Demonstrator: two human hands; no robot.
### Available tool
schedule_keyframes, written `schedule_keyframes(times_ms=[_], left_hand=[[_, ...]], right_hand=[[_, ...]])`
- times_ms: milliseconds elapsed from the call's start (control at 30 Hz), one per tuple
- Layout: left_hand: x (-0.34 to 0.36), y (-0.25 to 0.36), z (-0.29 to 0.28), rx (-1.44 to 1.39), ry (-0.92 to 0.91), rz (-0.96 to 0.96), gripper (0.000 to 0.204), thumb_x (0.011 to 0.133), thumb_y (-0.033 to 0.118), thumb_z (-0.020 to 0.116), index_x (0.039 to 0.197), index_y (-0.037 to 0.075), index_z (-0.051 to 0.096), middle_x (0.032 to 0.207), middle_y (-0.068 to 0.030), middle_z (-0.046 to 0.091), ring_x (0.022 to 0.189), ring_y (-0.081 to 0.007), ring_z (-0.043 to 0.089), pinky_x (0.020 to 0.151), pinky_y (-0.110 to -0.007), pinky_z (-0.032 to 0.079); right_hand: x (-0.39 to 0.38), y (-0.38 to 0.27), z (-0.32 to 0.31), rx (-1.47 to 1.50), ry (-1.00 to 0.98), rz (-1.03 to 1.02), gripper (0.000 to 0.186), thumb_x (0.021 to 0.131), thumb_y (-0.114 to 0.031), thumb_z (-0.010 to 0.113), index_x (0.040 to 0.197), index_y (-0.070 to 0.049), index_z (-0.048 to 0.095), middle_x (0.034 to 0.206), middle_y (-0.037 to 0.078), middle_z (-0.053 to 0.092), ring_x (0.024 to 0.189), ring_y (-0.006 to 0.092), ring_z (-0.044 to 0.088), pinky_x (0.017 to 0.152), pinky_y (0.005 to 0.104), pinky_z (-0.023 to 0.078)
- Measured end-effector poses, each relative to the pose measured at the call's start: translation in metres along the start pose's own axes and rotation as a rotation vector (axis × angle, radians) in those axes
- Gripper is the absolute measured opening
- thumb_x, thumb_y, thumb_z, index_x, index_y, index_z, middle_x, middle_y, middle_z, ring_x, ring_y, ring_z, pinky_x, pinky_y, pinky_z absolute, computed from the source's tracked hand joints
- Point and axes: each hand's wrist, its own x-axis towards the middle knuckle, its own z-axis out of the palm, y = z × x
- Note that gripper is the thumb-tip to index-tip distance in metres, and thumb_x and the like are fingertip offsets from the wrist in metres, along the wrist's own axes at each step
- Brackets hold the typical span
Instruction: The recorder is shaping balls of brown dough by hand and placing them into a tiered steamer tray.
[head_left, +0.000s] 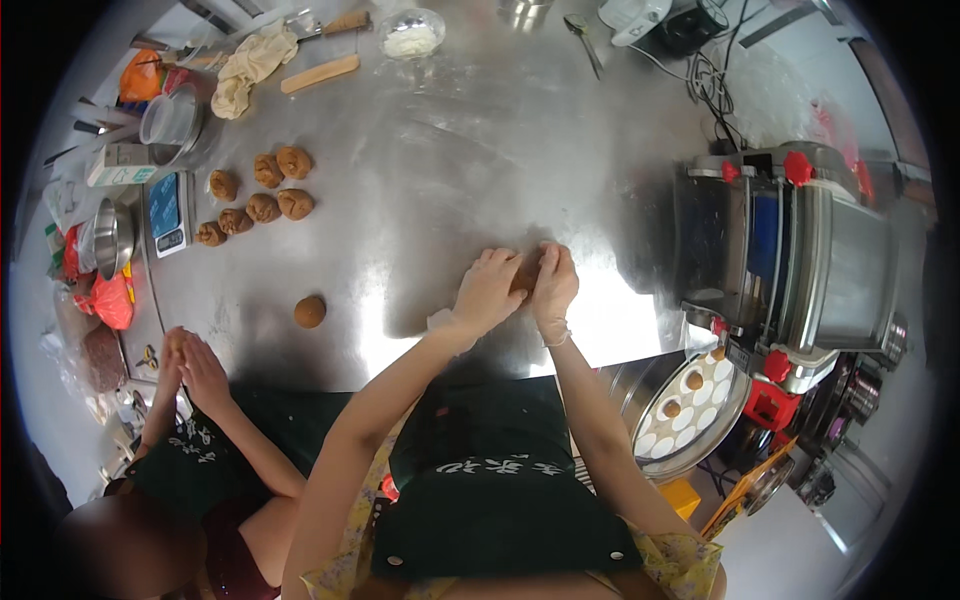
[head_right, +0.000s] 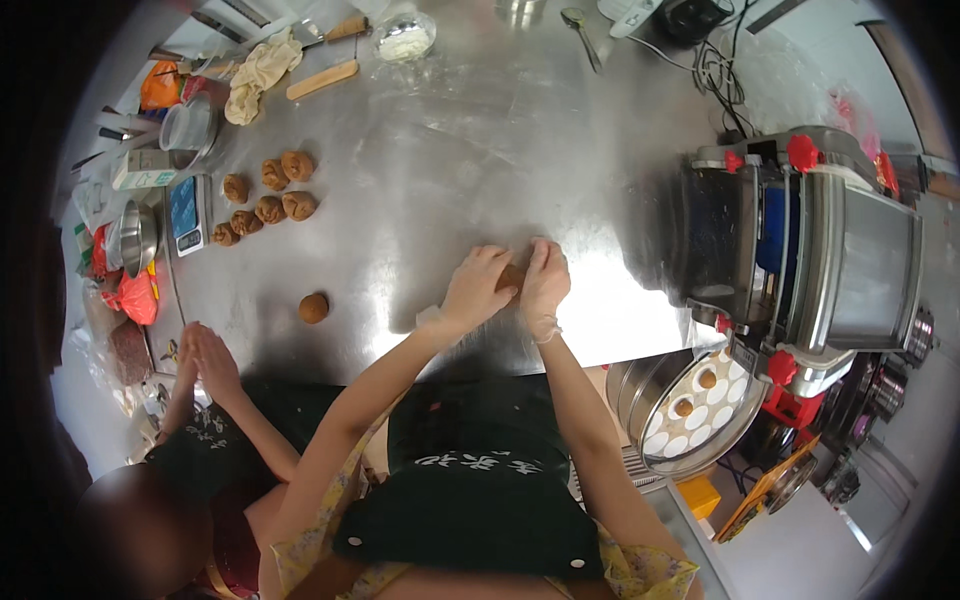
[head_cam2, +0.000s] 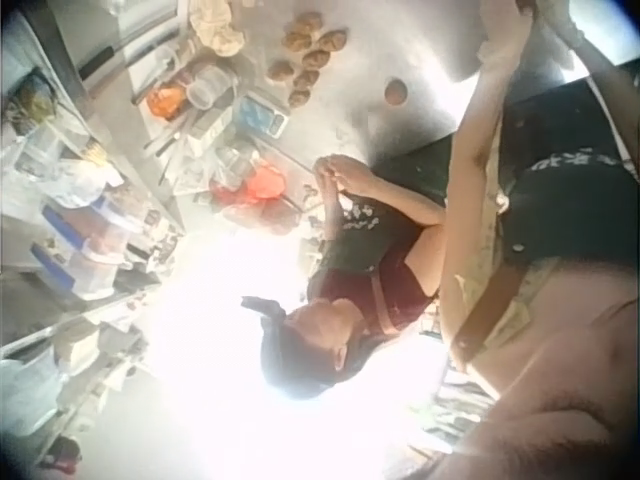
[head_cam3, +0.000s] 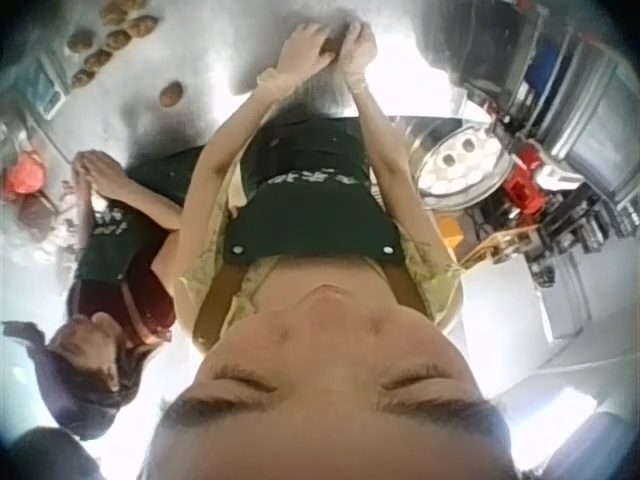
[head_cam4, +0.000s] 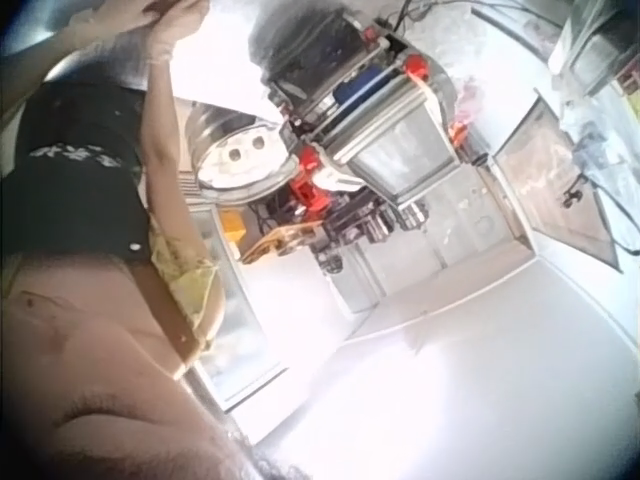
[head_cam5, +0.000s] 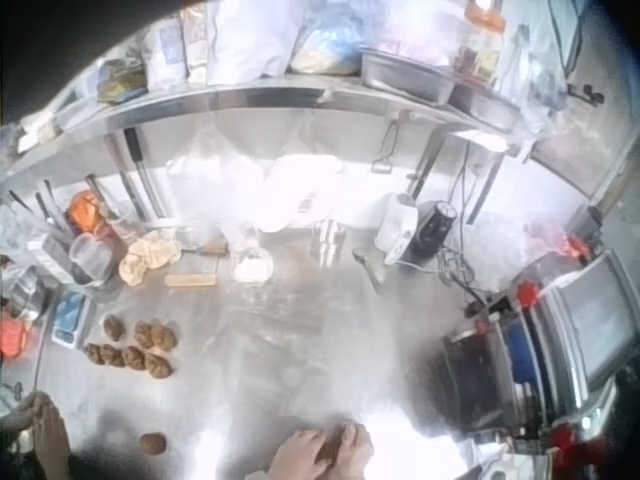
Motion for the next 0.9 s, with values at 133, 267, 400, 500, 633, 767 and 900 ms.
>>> schedule_keyframes(times_ms=[133,267,400,500,633,767,900], left_hand=[[-0.003,-0.003,0.007,0.293,-0.411,0.115,0.029,0.081,0.009,0.06,0.108,0.0,0.063,0.113,-0.0103,0.059,0.112,-0.0314,0.052,0.093,-0.042,0.048],[-0.06,-0.025,0.016,0.242,-0.101,0.377,0.034,0.086,0.007,0.055,0.118,-0.005,0.059,0.129,-0.0159,0.054,0.125,-0.0338,0.047,0.105,-0.044,0.043],[-0.057,-0.034,0.019,0.288,-0.069,0.374,0.041,0.081,0.006,0.059,0.121,-0.003,0.06,0.126,-0.015,0.054,0.124,-0.0352,0.047,0.102,-0.044,0.046],[-0.019,-0.006,-0.014,0.164,-0.56,0.005,0.045,0.081,0.009,0.063,0.125,0.002,0.06,0.127,-0.0127,0.053,0.122,-0.0328,0.048,0.101,-0.043,0.045],[0.012,-0.015,-0.019,0.09,-0.305,0.39,0.037,0.075,0.011,0.07,0.112,0.007,0.067,0.111,-0.0068,0.059,0.106,-0.0297,0.053,0.096,-0.042,0.046],[0.012,-0.037,-0.02,0.198,-0.518,0.416,0.032,0.075,0.011,0.07,0.107,0.008,0.069,0.103,-0.0052,0.061,0.105,-0.029,0.054,0.095,-0.042,0.045],[-0.012,-0.049,-0.017,0.135,-0.342,0.454,0.031,0.08,0.008,0.063,0.11,0.009,0.068,0.113,-0.0071,0.063,0.116,-0.0286,0.052,0.105,-0.042,0.042]], right_hand=[[-0.006,-0.005,0.003,-0.256,0.069,-0.125,0.024,0.098,-0.029,0.058,0.096,-0.008,0.068,0.088,0.014,0.068,0.08,0.0335,0.064,0.071,0.0436,0.051],[-0.027,-0.004,0.013,-0.361,0.155,-0.358,0.016,0.095,-0.024,0.061,0.097,-0.01,0.067,0.085,0.011,0.066,0.079,0.0315,0.063,0.069,0.0436,0.051],[-0.029,0.001,0.019,-0.461,0.191,-0.404,0.012,0.092,-0.021,0.064,0.098,-0.011,0.067,0.085,0.009,0.065,0.079,0.03,0.063,0.067,0.0426,0.052],[-0.033,-0.006,0.009,-0.309,0.117,-0.033,0.017,0.097,-0.023,0.059,0.1,-0.009,0.067,0.086,0.011,0.068,0.079,0.0312,0.066,0.068,0.041,0.053],[-0.045,0.019,0.008,0.011,0.145,0.303,0.028,0.104,-0.025,0.05,0.104,-0.002,0.067,0.079,0.014,0.071,0.065,0.0287,0.067,0.062,0.0378,0.053],[-0.054,0.002,0.002,0.52,-0.088,0.628,0.025,0.102,-0.019,0.051,0.106,0.001,0.067,0.08,0.012,0.07,0.07,0.0224,0.066,0.063,0.0355,0.053],[-0.062,-0.021,0.022,0.221,0.072,0.302,0.018,0.099,-0.017,0.057,0.104,-0.002,0.067,0.081,0.011,0.067,0.07,0.0241,0.065,0.062,0.0361,0.052]])
